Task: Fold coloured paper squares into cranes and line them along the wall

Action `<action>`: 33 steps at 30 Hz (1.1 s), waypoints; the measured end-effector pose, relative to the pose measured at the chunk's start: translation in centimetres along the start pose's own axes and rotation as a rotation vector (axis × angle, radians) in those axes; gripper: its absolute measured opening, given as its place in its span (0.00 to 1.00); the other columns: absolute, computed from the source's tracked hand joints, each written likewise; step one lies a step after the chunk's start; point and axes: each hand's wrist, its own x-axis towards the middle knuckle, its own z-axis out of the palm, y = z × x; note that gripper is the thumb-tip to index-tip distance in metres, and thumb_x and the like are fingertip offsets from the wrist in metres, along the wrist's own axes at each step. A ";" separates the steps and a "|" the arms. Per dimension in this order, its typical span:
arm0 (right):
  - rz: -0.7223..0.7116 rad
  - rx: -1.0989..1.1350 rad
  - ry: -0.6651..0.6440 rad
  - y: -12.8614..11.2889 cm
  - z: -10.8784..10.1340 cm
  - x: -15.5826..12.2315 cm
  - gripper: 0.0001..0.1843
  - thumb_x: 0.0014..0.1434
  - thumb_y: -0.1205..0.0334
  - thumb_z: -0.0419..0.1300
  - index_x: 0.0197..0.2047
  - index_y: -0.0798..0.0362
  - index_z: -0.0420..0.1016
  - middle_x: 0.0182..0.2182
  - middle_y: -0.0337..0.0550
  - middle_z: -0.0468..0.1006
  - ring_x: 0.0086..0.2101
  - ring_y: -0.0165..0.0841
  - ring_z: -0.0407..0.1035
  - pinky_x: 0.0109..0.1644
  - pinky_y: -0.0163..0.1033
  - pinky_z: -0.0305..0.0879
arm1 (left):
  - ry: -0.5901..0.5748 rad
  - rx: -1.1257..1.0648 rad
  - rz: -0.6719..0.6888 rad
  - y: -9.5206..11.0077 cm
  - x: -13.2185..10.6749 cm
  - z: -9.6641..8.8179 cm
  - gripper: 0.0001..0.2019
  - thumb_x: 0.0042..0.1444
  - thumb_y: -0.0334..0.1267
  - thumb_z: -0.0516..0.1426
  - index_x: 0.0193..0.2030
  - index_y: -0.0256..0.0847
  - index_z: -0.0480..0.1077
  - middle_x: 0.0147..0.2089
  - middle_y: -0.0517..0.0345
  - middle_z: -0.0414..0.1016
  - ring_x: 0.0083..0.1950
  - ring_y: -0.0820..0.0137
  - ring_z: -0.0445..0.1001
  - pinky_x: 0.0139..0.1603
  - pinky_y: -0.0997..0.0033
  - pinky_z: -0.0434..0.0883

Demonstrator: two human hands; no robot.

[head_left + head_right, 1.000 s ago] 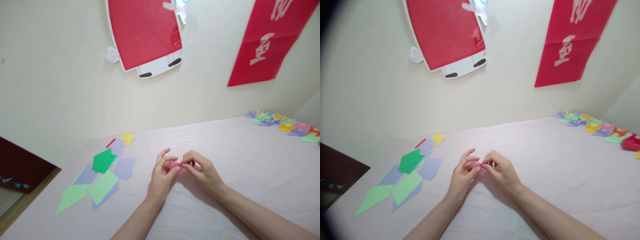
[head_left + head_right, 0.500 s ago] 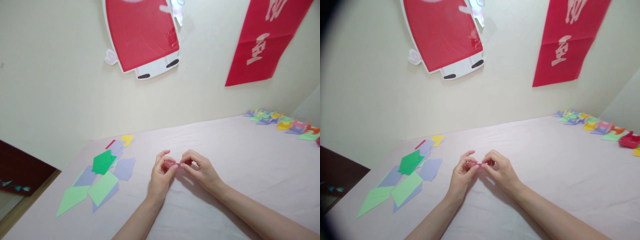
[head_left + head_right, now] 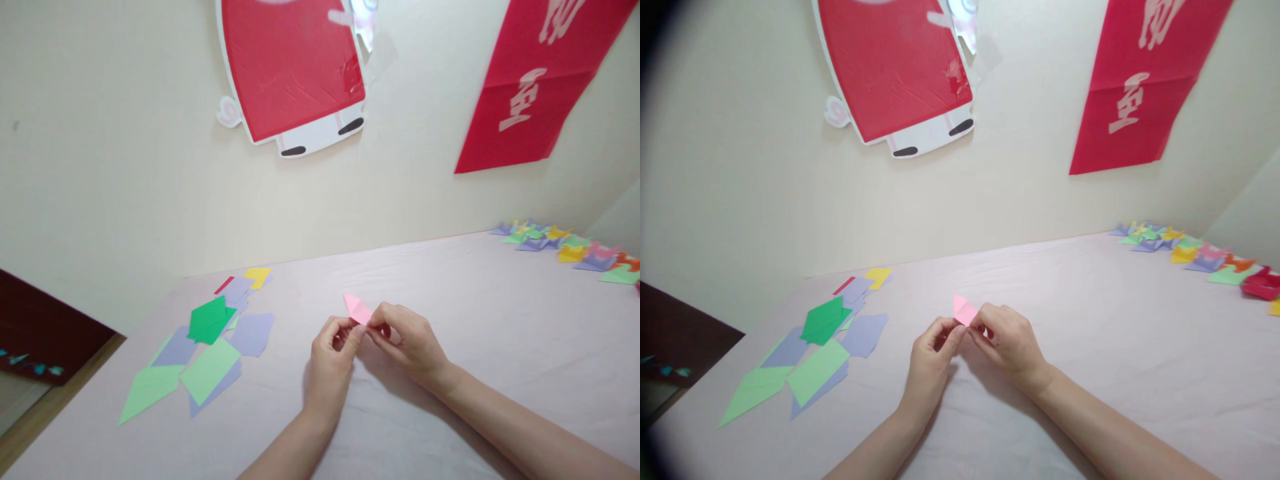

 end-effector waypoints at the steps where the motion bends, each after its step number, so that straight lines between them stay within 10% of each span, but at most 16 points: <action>1: -0.067 -0.066 -0.003 -0.1 0.1 0.0 0.09 0.62 0.67 0.56 0.29 0.50 0.67 0.22 0.36 0.70 0.24 0.30 0.62 0.31 0.37 0.57 | 0.003 -0.027 -0.017 -0.1 0.0 0.2 0.11 0.59 0.45 0.59 0.32 0.40 0.72 0.30 0.60 0.70 0.34 0.69 0.66 0.35 0.73 0.63; 14: -0.220 -0.250 0.094 -0.6 -0.7 -0.3 0.10 0.61 0.68 0.59 0.46 0.47 0.74 0.54 0.51 0.67 0.52 0.46 0.60 0.55 0.52 0.60 | -0.036 0.388 0.266 -0.2 0.7 -1.7 0.05 0.61 0.37 0.58 0.35 0.45 0.75 0.34 0.59 0.73 0.37 0.66 0.68 0.40 0.69 0.61; 27: -0.070 -0.013 -0.063 0.0 -0.3 -0.2 0.04 0.63 0.66 0.57 0.38 0.49 0.73 0.52 0.48 0.75 0.53 0.45 0.63 0.56 0.54 0.60 | -0.064 0.404 0.332 -0.3 0.4 -1.3 0.05 0.61 0.36 0.59 0.34 0.47 0.75 0.34 0.58 0.74 0.39 0.64 0.69 0.41 0.67 0.61; 33: 0.109 0.330 -0.143 0.4 -0.2 0.0 0.08 0.66 0.58 0.57 0.35 0.50 0.72 0.35 0.43 0.75 0.39 0.37 0.69 0.45 0.43 0.65 | -0.133 0.291 0.261 -0.4 0.5 -1.3 0.05 0.61 0.35 0.59 0.34 0.45 0.75 0.36 0.58 0.74 0.39 0.65 0.70 0.42 0.69 0.64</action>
